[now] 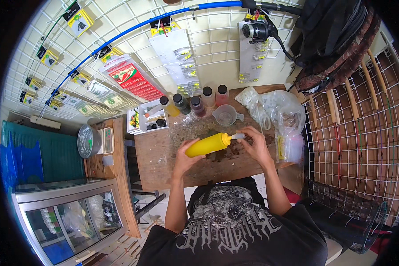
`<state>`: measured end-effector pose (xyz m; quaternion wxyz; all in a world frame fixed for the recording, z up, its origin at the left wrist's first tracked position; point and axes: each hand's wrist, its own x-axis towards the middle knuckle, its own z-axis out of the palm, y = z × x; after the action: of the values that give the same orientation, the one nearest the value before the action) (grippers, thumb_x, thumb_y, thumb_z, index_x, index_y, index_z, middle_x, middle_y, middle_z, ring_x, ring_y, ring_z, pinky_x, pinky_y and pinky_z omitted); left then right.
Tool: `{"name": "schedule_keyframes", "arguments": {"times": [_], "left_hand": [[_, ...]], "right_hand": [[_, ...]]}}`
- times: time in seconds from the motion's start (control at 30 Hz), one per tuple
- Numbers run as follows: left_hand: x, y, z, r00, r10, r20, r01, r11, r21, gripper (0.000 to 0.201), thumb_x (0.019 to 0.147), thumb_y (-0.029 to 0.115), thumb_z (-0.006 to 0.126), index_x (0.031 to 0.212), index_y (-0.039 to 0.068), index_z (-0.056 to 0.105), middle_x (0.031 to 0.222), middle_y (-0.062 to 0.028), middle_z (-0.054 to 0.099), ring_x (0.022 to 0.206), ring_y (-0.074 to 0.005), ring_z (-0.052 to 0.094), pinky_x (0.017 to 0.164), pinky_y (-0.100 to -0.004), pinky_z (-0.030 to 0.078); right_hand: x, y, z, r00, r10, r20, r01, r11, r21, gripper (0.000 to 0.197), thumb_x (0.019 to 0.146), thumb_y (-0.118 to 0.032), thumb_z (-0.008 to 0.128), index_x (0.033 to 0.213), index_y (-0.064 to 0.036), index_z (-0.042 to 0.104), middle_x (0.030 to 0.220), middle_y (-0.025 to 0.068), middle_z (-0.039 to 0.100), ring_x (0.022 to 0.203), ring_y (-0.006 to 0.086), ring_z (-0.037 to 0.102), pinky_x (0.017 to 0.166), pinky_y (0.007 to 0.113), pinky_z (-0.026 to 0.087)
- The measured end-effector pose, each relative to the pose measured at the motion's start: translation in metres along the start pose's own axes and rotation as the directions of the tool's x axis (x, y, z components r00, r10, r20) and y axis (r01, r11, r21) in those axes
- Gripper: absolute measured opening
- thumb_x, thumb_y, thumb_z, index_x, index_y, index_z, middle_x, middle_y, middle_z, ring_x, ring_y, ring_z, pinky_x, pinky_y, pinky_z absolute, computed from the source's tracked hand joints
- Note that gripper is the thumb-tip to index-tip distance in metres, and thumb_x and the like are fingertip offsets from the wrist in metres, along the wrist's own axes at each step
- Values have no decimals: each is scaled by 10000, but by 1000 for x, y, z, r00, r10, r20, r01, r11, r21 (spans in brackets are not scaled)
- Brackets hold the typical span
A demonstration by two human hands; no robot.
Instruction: Preparing and mixing fishing attractant liquids and organizing bottles.
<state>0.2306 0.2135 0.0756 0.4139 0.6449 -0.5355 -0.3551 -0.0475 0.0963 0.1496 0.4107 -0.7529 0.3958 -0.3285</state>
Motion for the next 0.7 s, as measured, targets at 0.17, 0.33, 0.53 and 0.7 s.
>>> {"name": "schedule_keyframes", "arguments": {"times": [0.17, 0.33, 0.53, 0.7], "left_hand": [[3, -7, -5, 983, -106, -150, -7, 795, -607, 732, 784, -8, 818, 1432, 5, 477, 1253, -110, 582, 1137, -174, 587, 987, -341, 501], [22, -5, 1, 927, -257, -273, -105, 520, -848, 657, 864, -66, 704, 1446, 32, 418, 1312, -102, 563, 1210, -203, 563, 1075, -390, 457], [50, 46, -2, 977, -53, -204, -186, 237, -953, 506, 992, 193, 595, 1446, 72, 409, 1354, -139, 559, 1274, -337, 541, 1105, -502, 417], [71, 77, -1, 993, 82, -79, -96, 222, -970, 600, 1003, 409, 560, 1475, 86, 380, 1400, -161, 525, 1252, -363, 552, 1072, -542, 446]], "right_hand": [[-4, 20, 7, 1000, -4, -9, 4, 999, -36, 309, 814, 29, 752, 1117, 14, 694, 985, 112, 689, 835, 196, 666, 695, 291, 533], [-16, 40, 40, 954, 294, 52, -287, 855, 431, 255, 875, 35, 718, 1126, 17, 676, 983, 72, 717, 840, 104, 661, 750, 255, 535], [-21, 38, 65, 959, 270, 84, -260, 722, 641, 311, 883, 39, 719, 1179, 40, 623, 1064, 86, 709, 954, 145, 687, 865, 259, 546], [-20, 35, 79, 948, 264, 176, -312, 683, 660, 340, 919, -7, 697, 1241, 51, 604, 1127, 103, 698, 977, 166, 697, 888, 270, 550]]}}
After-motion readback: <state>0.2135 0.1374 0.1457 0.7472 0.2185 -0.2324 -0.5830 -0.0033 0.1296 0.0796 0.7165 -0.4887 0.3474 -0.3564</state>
